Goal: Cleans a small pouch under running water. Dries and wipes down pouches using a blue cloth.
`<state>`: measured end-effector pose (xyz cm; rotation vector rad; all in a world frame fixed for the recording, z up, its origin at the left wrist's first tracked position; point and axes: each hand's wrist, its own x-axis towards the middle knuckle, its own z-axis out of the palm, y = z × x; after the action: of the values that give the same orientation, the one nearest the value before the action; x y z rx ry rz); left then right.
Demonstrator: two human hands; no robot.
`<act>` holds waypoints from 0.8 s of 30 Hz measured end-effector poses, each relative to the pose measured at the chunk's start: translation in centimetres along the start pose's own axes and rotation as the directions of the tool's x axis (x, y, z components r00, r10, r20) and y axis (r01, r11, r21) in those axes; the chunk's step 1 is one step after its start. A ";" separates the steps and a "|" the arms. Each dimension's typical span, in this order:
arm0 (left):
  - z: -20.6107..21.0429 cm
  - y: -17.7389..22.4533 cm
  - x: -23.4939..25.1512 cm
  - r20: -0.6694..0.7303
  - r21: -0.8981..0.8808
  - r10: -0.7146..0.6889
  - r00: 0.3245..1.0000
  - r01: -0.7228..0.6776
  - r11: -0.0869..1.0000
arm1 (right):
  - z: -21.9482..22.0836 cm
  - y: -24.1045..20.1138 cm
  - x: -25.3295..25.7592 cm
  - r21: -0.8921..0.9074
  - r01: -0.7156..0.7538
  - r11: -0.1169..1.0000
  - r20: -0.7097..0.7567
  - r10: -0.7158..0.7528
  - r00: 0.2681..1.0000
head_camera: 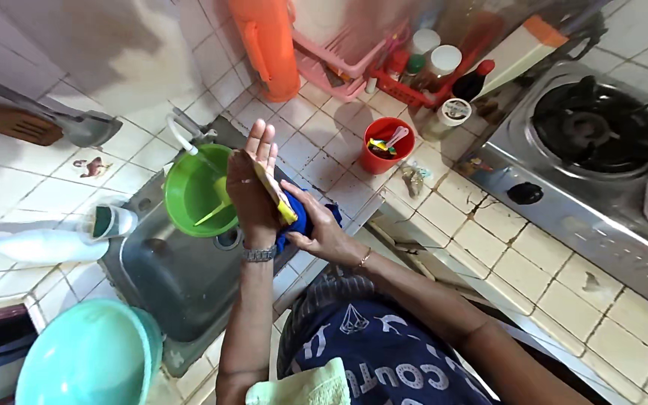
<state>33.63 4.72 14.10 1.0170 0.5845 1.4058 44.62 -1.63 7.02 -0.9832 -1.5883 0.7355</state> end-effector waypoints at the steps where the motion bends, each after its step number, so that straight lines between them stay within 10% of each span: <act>1: 0.2 0.0 0.3 -0.008 0.045 0.011 1.000 -0.010 0.999 | -0.5 -0.2 0.3 0.125 -0.062 0.990 0.026 0.059 0.998; 9: -2.9 0.8 0.3 0.362 0.053 -0.171 0.916 0.163 0.985 | -5.4 0.3 2.2 0.558 -0.399 0.728 0.416 0.171 0.893; 14: -0.7 0.1 -1.5 -0.076 0.120 -0.133 0.988 0.142 0.983 | -3.2 0.6 1.4 0.690 -0.554 0.466 0.326 0.483 0.812; 19: -0.4 -0.6 -1.8 -0.258 0.194 -0.023 0.966 0.075 0.978 | -2.6 1.6 1.2 0.181 -0.410 0.894 -0.022 0.421 0.907; 24: -1.7 -1.0 -2.3 -0.236 0.238 -0.018 0.972 0.076 0.968 | -5.1 1.7 0.2 0.054 -0.497 0.866 -0.109 0.500 0.859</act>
<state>32.45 3.03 11.90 1.0316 0.9696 1.4446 49.91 -0.82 6.79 -1.4200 -1.2201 1.0243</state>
